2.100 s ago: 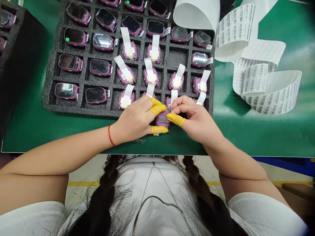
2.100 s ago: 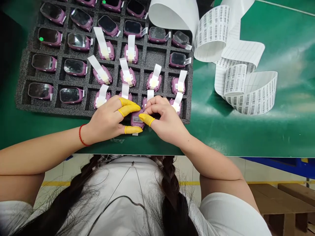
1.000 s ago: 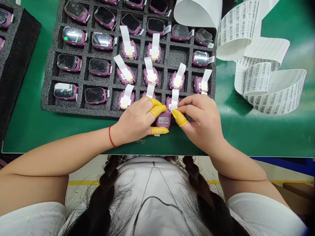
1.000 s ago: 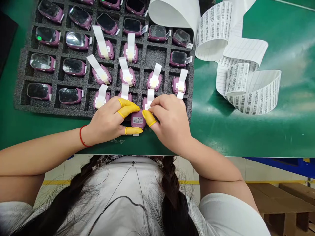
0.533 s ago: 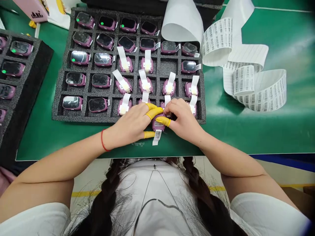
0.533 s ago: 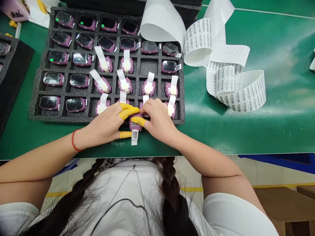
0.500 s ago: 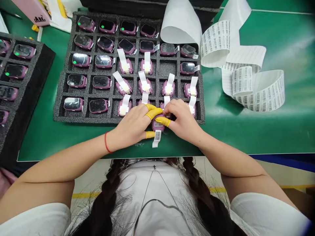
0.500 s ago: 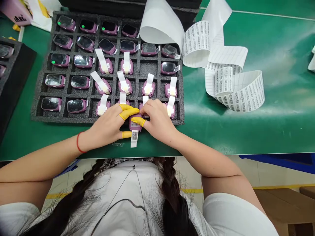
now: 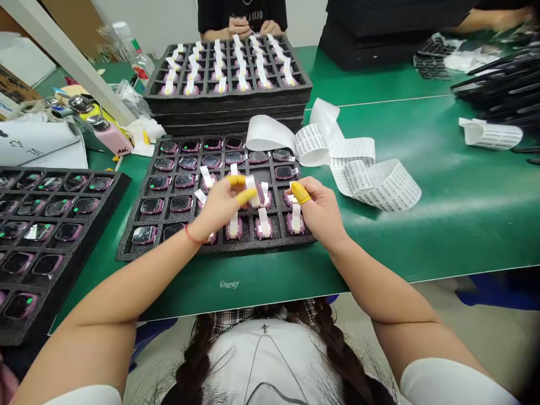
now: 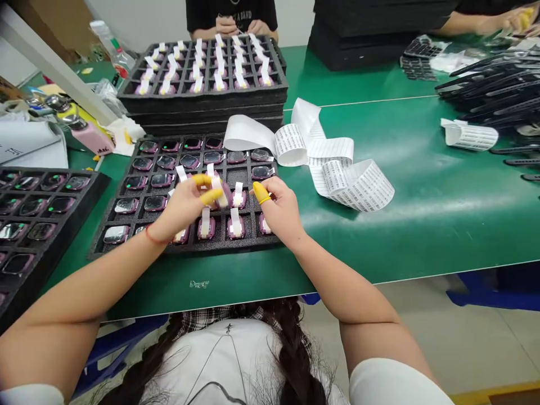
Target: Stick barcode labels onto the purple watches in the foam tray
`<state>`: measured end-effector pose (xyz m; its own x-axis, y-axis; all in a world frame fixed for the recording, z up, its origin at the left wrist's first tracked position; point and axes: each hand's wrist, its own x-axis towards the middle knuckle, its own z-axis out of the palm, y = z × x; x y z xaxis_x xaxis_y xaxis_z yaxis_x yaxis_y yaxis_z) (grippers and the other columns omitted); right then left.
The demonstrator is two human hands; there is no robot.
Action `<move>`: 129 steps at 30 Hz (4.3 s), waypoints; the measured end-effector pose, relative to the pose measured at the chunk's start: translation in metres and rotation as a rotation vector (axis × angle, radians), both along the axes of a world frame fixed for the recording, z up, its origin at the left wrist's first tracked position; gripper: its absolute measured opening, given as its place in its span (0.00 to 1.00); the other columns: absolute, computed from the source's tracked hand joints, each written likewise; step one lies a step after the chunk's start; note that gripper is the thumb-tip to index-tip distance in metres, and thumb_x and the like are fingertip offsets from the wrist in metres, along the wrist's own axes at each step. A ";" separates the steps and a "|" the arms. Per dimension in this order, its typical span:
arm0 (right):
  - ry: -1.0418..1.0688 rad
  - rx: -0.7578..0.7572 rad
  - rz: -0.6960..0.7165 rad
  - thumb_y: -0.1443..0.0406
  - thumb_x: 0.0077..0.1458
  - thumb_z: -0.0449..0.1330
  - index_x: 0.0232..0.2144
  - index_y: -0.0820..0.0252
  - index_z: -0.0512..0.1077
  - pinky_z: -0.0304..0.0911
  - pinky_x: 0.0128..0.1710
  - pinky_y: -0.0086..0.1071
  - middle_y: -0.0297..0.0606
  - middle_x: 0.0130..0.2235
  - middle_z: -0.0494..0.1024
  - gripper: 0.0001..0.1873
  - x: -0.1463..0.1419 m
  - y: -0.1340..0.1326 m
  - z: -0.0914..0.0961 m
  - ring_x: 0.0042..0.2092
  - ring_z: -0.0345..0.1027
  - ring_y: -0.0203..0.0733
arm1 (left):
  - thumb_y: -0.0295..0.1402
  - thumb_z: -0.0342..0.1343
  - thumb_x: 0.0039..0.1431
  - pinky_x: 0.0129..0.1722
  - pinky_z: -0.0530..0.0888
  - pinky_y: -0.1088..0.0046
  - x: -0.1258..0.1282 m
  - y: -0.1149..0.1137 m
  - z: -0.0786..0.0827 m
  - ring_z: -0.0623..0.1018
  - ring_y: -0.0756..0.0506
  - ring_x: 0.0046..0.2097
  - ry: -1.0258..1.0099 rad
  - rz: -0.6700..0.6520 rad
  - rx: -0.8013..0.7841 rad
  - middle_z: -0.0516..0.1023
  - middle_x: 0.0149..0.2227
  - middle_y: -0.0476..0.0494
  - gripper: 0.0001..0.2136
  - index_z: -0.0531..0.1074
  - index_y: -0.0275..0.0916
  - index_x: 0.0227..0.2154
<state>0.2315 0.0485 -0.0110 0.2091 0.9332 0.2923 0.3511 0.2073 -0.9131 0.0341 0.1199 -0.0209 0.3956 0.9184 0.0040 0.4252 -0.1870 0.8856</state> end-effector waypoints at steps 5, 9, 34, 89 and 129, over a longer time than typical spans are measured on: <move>0.034 -0.017 0.017 0.64 0.55 0.56 0.24 0.58 0.72 0.59 0.36 0.34 0.36 0.31 0.72 0.10 -0.001 0.005 -0.006 0.36 0.65 0.39 | 0.29 0.52 0.61 0.35 0.76 0.72 0.033 0.081 0.002 0.78 0.48 0.31 0.362 -0.024 0.169 0.79 0.37 0.41 0.08 0.74 0.32 0.40; 0.027 0.004 0.056 0.62 0.56 0.56 0.21 0.58 0.68 0.60 0.36 0.34 0.35 0.29 0.71 0.13 -0.006 0.003 -0.007 0.35 0.64 0.38 | 0.25 0.52 0.60 0.54 0.70 0.60 0.049 0.088 0.003 0.75 0.39 0.49 0.497 -0.112 0.360 0.77 0.42 0.36 0.10 0.75 0.33 0.42; 0.041 -0.340 0.487 0.61 0.53 0.62 0.35 0.59 0.71 0.64 0.33 0.33 0.36 0.34 0.75 0.09 -0.030 -0.016 -0.024 0.33 0.66 0.36 | 0.33 0.58 0.56 0.32 0.74 0.74 -0.029 -0.064 -0.002 0.76 0.51 0.33 -0.070 -0.157 -0.198 0.74 0.35 0.48 0.11 0.67 0.38 0.40; 0.196 -0.479 0.325 0.65 0.47 0.65 0.19 0.60 0.71 0.60 0.39 0.33 0.35 0.35 0.70 0.09 -0.014 -0.011 -0.003 0.35 0.64 0.34 | 0.26 0.55 0.63 0.52 0.76 0.62 -0.043 -0.066 -0.045 0.76 0.44 0.51 0.109 -0.500 0.872 0.76 0.48 0.40 0.10 0.70 0.40 0.46; -0.184 -0.466 0.425 0.67 0.53 0.62 0.23 0.58 0.73 0.56 0.53 0.44 0.38 0.38 0.72 0.07 -0.030 -0.022 -0.015 0.46 0.62 0.45 | 0.42 0.62 0.57 0.62 0.63 0.51 -0.035 -0.075 -0.044 0.72 0.39 0.53 0.243 -0.215 0.613 0.73 0.51 0.41 0.26 0.59 0.41 0.55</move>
<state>0.2013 0.0261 -0.0261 -0.2207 0.9609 -0.1669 0.4845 -0.0405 -0.8739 -0.0005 0.0444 -0.0650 0.6242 0.6794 0.3857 0.4951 -0.7260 0.4773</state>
